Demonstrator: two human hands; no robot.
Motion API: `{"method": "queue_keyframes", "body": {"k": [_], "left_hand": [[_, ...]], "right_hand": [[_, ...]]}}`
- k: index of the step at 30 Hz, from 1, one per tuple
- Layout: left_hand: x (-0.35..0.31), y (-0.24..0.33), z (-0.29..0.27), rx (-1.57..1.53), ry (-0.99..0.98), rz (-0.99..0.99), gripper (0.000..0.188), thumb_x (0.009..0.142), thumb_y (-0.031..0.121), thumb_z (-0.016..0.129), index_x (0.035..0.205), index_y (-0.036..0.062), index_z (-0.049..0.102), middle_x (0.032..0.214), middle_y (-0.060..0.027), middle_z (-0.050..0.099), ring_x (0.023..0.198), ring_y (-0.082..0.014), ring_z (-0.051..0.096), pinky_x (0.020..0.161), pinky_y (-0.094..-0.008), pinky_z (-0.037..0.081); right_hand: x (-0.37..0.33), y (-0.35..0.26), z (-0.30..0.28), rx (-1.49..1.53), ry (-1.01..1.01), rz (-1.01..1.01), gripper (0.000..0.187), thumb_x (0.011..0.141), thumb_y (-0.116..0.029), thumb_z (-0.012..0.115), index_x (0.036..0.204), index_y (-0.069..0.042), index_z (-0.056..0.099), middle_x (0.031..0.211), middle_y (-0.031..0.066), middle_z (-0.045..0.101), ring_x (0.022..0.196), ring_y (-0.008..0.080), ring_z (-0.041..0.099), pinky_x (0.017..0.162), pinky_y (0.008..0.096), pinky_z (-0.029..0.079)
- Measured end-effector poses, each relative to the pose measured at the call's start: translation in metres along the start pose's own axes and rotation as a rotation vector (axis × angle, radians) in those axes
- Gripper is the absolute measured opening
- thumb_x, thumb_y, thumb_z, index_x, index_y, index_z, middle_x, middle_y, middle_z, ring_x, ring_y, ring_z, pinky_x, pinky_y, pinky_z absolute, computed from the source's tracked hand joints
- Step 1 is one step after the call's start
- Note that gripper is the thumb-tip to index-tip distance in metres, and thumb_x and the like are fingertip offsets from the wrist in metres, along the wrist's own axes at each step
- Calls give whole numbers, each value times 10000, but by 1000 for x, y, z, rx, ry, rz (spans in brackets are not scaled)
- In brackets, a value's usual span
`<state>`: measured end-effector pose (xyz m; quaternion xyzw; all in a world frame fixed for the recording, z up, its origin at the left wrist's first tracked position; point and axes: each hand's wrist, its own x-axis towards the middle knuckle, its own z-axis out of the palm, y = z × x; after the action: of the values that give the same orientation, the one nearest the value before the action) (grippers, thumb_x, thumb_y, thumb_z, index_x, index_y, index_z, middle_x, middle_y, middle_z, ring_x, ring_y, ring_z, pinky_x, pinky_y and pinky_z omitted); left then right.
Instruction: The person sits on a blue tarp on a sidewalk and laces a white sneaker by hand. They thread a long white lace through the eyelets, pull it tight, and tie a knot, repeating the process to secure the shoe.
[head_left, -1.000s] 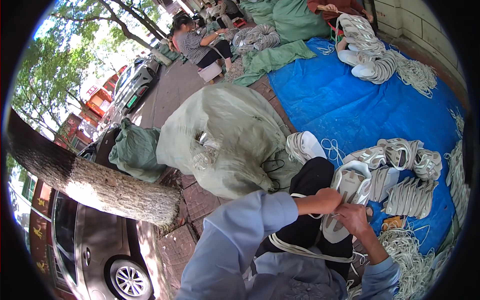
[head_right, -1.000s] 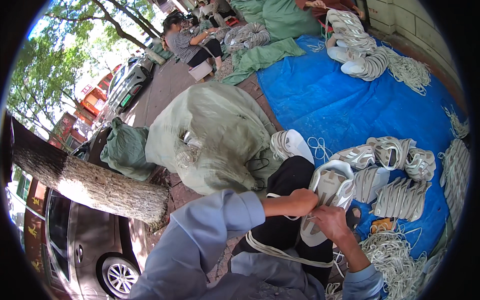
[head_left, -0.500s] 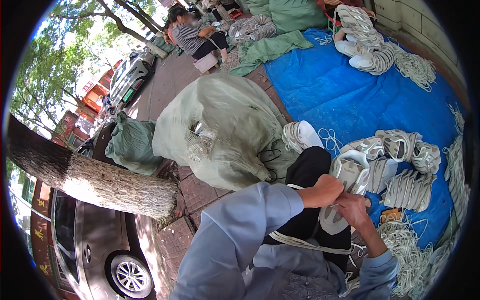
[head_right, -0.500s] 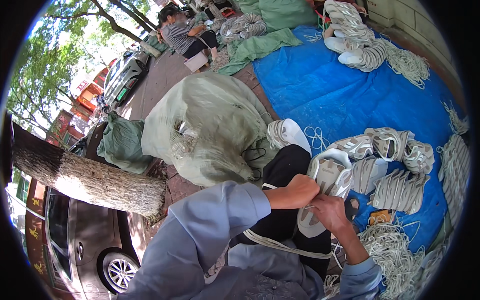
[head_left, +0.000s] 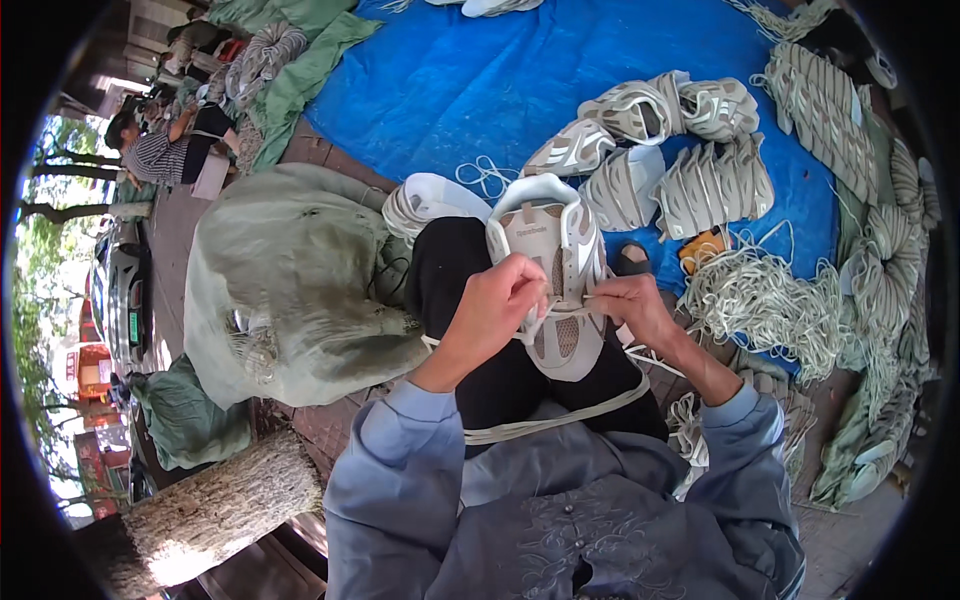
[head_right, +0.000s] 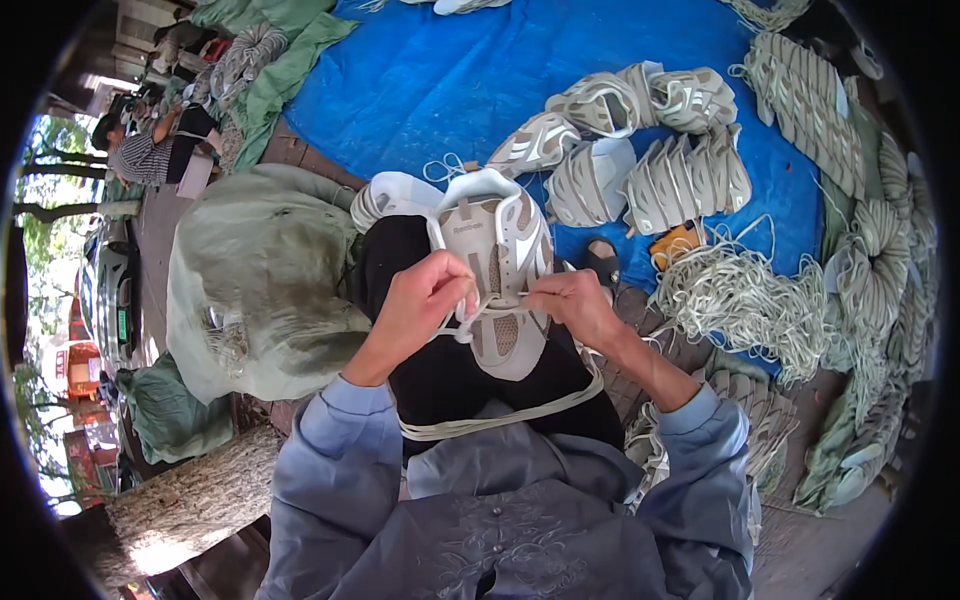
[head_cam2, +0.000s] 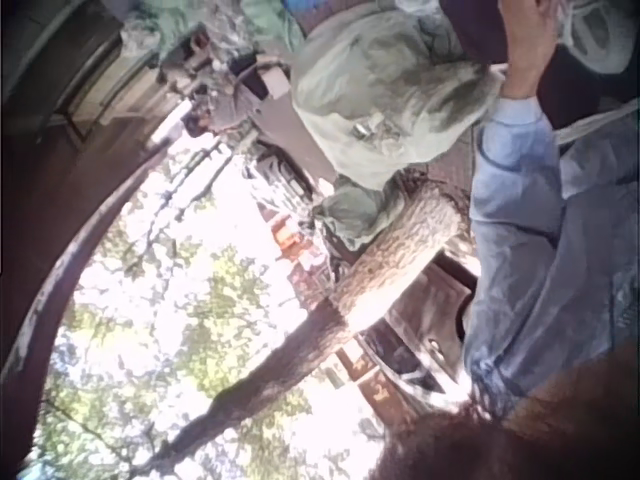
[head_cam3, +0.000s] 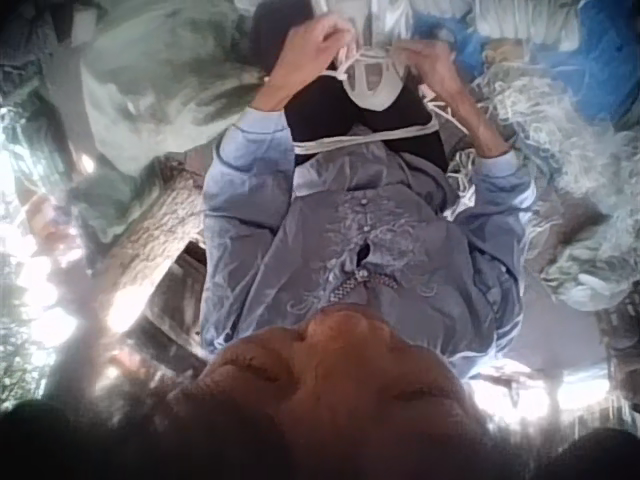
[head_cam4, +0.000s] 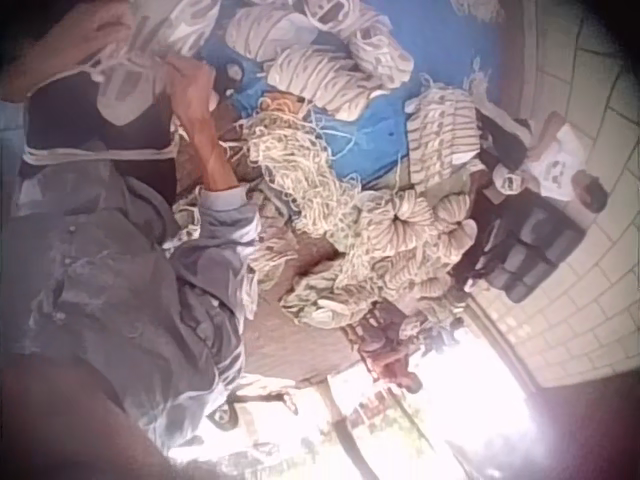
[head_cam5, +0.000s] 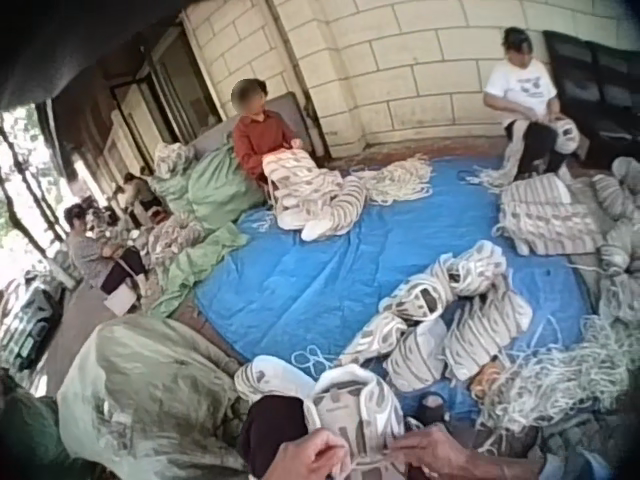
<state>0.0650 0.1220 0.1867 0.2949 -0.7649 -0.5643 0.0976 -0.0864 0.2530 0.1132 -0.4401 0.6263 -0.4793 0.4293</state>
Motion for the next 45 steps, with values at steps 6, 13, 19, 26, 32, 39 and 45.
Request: {"method": "queue_keyframes", "body": {"k": [6, 13, 19, 26, 32, 39, 45], "left_hand": [[11, -25, 22, 405, -7, 20, 119, 768, 63, 518, 853, 2, 576, 601, -117, 581, 512, -161, 583, 494, -267, 447], [21, -27, 27, 489, -17, -34, 153, 741, 99, 515, 823, 12, 611, 650, -137, 596, 573, -240, 600, 542, -309, 460], [23, -27, 31, 458, -15, -37, 147, 732, 128, 515, 781, 40, 622, 682, -156, 592, 643, -307, 586, 598, -375, 459], [26, -31, 35, 441, -13, 70, 134, 727, 118, 505, 741, 25, 601, 667, -171, 577, 628, -324, 581, 562, -378, 454], [18, -42, 43, 578, 36, 104, 118, 716, 144, 525, 691, 36, 565, 639, -182, 561, 607, -356, 564, 540, -436, 444], [22, -47, 51, 545, 63, 68, 115, 694, 118, 525, 657, 19, 570, 626, -193, 562, 605, -354, 571, 557, -441, 448], [12, -33, 59, 517, 170, 30, 126, 709, 117, 524, 683, 0, 562, 616, -194, 564, 601, -360, 572, 556, -450, 448]], "right_hand": [[4, -4, -2, -486, 19, -139, 227, 734, -263, 599, 620, -67, 585, 588, 131, 546, 574, 304, 545, 515, 384, 417], [12, 1, 8, -663, 99, -296, 249, 715, -271, 604, 592, -58, 565, 589, 118, 557, 567, 279, 564, 513, 381, 432], [8, 2, 13, -641, 248, -350, 230, 683, -213, 631, 557, -55, 521, 550, 93, 529, 518, 249, 552, 464, 349, 433], [14, 7, 12, -739, 278, -446, 241, 677, -215, 631, 540, -58, 509, 530, 84, 521, 470, 236, 543, 427, 333, 425], [12, 1, 17, -977, 195, -534, 222, 641, -178, 629, 505, -91, 476, 472, 74, 487, 427, 215, 531, 383, 321, 405], [4, 7, 35, -577, 426, -263, 201, 632, -107, 612, 508, -17, 482, 483, 147, 460, 444, 283, 493, 420, 368, 369], [8, 1, 29, -945, 393, -401, 215, 621, -139, 641, 493, -33, 505, 494, 107, 492, 457, 253, 536, 410, 336, 391]]}}
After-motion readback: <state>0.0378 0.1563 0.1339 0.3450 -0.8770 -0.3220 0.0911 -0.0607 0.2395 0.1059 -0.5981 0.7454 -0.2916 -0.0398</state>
